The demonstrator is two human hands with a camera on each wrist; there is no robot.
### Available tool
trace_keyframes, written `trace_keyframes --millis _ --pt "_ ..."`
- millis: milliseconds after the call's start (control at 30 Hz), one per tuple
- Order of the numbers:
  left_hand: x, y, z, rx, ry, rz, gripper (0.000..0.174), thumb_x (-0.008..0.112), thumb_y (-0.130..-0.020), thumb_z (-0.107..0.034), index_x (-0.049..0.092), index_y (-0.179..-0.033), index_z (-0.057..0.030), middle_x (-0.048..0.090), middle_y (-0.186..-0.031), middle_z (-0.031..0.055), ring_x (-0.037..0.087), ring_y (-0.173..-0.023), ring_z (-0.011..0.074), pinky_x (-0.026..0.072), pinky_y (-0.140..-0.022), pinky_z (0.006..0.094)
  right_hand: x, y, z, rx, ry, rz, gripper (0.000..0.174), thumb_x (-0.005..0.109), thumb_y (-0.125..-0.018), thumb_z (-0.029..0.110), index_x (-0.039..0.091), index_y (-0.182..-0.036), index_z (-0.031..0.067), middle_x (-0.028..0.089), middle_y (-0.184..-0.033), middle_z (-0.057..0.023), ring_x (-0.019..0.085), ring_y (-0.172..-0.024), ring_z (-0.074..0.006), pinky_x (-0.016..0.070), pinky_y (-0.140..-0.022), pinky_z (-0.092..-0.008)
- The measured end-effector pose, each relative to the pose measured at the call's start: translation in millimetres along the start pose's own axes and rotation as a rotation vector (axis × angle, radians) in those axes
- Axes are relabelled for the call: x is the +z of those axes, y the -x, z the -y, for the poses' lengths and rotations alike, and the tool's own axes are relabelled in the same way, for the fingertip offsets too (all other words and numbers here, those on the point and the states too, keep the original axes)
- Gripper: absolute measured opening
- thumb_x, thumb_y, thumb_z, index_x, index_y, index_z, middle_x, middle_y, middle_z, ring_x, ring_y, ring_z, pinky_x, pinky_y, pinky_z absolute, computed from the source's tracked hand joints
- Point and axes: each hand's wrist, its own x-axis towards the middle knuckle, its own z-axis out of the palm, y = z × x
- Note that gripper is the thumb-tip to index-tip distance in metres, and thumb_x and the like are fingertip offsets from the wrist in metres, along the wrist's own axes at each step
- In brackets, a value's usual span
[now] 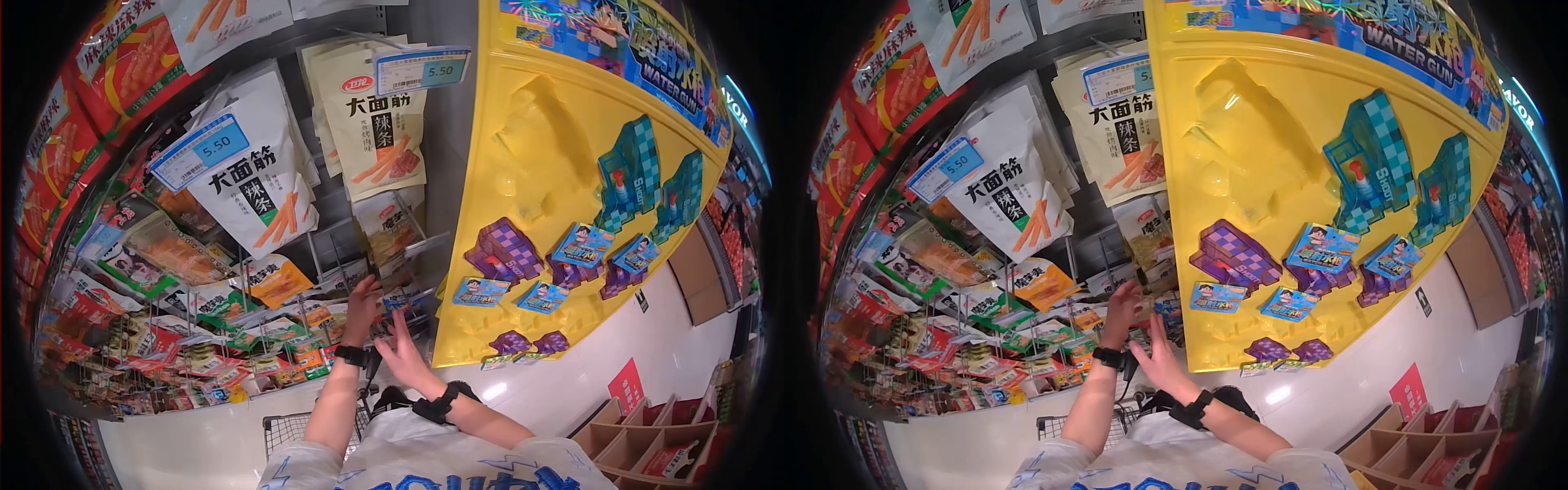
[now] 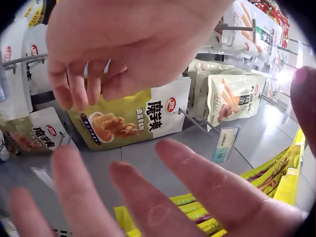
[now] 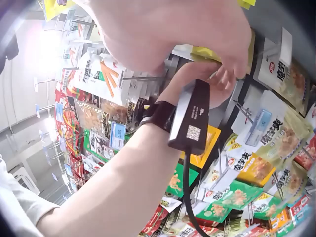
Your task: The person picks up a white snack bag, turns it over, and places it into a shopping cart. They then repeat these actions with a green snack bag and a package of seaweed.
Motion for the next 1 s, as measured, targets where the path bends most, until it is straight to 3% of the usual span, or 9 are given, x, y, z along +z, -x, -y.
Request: trace_keyframes --millis 33,100,233,367,467,567,733,833,1000 --pt "0.2 -12.3 3.9 -0.002 0.010 0.014 0.059 0.064 -0.091 -0.020 0.042 -0.142 -0.0003 0.061 -0.125 0.0109 0.059 -0.104 0.0159 0.0493 -0.084 0.0293 1.5 -8.3 -0.1 0.003 0.013 -0.012 0.081 0.058 -0.096 0.035 0.014 -0.151 -0.0048 0.011 -0.156 -0.0323 0.017 -0.147 -0.0378 0.0253 -0.116 -0.0406" --pt "1.1 -39.5 14.1 0.139 -0.071 -0.058 0.050 0.062 -0.092 -0.017 0.048 -0.137 -0.0003 0.062 -0.119 0.0137 0.060 -0.106 0.0204 0.0497 -0.083 0.0303 5.1 -23.5 -3.5 -0.087 0.281 -0.151 0.081 0.060 -0.097 0.031 0.010 -0.153 -0.0004 0.010 -0.158 -0.0275 0.038 -0.138 -0.0363 0.0390 -0.108 -0.0404" --pt "13.0 -65.2 10.0 0.328 -0.209 -0.104 0.048 0.068 -0.091 -0.026 0.053 -0.129 -0.0017 0.061 -0.108 0.0107 0.057 -0.084 0.0147 0.0487 -0.075 0.0288 9.8 -33.6 -3.8 -0.085 0.097 -0.236 0.077 0.061 -0.096 0.028 0.016 -0.152 0.0005 0.010 -0.158 -0.0262 0.039 -0.138 -0.0349 0.0398 -0.107 -0.0397" --pt "24.4 -76.5 3.8 0.342 -0.214 -0.167 0.051 0.072 -0.088 -0.029 0.053 -0.127 -0.0025 0.059 -0.101 0.0074 0.054 -0.078 0.0121 0.0475 -0.070 0.0285 9.9 -37.6 -18.1 -0.082 0.053 -0.293 0.068 0.063 -0.096 0.028 0.029 -0.149 0.0014 0.013 -0.158 -0.0258 0.040 -0.136 -0.0334 0.0417 -0.105 -0.0389" --pt "29.3 -73.2 -5.4 0.277 -0.252 -0.220 0.057 0.075 -0.086 -0.032 0.048 -0.127 -0.0045 0.053 -0.083 0.0028 0.052 -0.070 0.0130 0.0457 -0.065 0.0298 6.6 -34.6 -12.7 0.036 0.059 -0.268 0.055 0.064 -0.095 0.030 0.046 -0.138 0.0020 0.018 -0.157 -0.0252 0.044 -0.133 -0.0311 0.0454 -0.102 -0.0377" --pt "30.9 -77.3 -2.0 0.292 -0.226 -0.297 0.058 0.075 -0.085 -0.034 0.045 -0.126 -0.0060 0.053 -0.081 0.0036 0.052 -0.067 0.0145 0.0459 -0.065 0.0307 5.5 -34.4 -13.4 0.034 0.046 -0.279 0.055 0.064 -0.095 0.030 0.046 -0.138 0.0017 0.018 -0.157 -0.0250 0.044 -0.133 -0.0314 0.0455 -0.102 -0.0378" --pt "26.8 -97.7 22.1 0.285 -0.185 -0.269 0.053 0.077 -0.084 -0.035 0.047 -0.117 -0.0059 0.054 -0.082 0.0051 0.053 -0.068 0.0177 0.0465 -0.067 0.0334 6.5 -33.2 -18.0 0.025 0.031 -0.338 0.052 0.066 -0.092 0.031 0.051 -0.134 0.0046 0.026 -0.153 -0.0295 0.048 -0.130 -0.0331 0.0494 -0.096 -0.0370" --pt "26.7 -98.3 21.2 0.437 -0.453 -0.386 0.043 0.076 -0.084 -0.031 0.052 -0.107 -0.0035 0.059 -0.084 0.0073 0.058 -0.073 0.0192 0.0476 -0.070 0.0333 3.5 -32.2 -16.9 0.022 0.053 -0.339 0.049 0.066 -0.092 0.030 0.053 -0.132 0.0042 0.026 -0.153 -0.0294 0.048 -0.131 -0.0325 0.0500 -0.095 -0.0364" --pt "24.7 -87.3 20.5 0.386 -0.258 -0.208 0.024 0.069 -0.090 -0.020 0.055 -0.097 -0.0008 0.066 -0.088 0.0091 0.064 -0.088 0.0175 0.0486 -0.077 0.0308 3.3 -30.8 -23.8 0.027 0.018 -0.330 0.047 0.066 -0.093 0.029 0.054 -0.130 0.0024 0.028 -0.152 -0.0285 0.046 -0.132 -0.0319 0.0502 -0.095 -0.0358"
